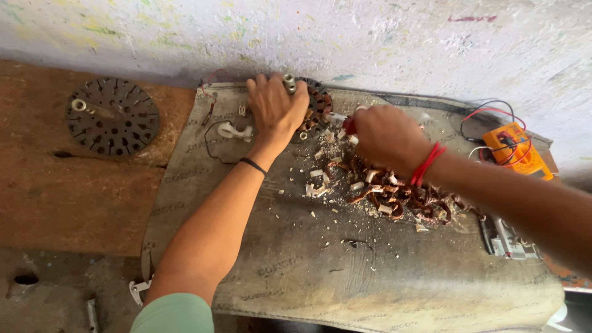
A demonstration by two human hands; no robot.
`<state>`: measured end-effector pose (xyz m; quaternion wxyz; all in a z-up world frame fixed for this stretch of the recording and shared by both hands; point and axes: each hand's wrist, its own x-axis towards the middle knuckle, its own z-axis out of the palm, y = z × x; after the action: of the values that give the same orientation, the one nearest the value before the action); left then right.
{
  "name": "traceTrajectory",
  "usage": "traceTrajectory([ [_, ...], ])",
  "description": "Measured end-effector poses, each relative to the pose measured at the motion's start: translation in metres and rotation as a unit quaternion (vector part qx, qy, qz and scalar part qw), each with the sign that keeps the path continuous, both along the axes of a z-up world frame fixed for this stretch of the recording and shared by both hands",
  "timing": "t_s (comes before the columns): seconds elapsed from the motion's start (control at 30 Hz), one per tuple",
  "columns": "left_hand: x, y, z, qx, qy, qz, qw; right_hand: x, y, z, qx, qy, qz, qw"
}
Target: The person uses red-handled pliers to strip insulation from copper wires on a circular motor stator. They hold the stator with their left hand while cutting and pulling off the insulation with their right hand, creating a pile of debris on the workbench.
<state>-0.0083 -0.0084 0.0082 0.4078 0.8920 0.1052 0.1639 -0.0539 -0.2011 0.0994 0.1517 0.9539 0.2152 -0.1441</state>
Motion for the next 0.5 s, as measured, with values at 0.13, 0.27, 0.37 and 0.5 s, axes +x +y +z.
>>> traceTrajectory([
  [0.13, 0.003, 0.004, -0.008, 0.007, -0.078, 0.008, 0.997, 0.021, 0.003, 0.018, 0.115, 0.17, -0.184, 0.961],
  [0.27, 0.011, 0.008, -0.016, 0.002, -0.081, -0.012, 0.997, 0.057, -0.014, 0.006, 0.275, 0.416, -0.234, 0.835],
  [0.37, 0.013, 0.002, -0.018, 0.035, -0.094, -0.027, 0.995, 0.062, -0.03, -0.004, 0.335, 0.511, -0.177, 0.772],
  [0.5, 0.011, 0.006, -0.024, 0.039, -0.038, -0.019, 0.998, 0.049, -0.017, 0.011, 0.235, 0.382, -0.194, 0.873],
])
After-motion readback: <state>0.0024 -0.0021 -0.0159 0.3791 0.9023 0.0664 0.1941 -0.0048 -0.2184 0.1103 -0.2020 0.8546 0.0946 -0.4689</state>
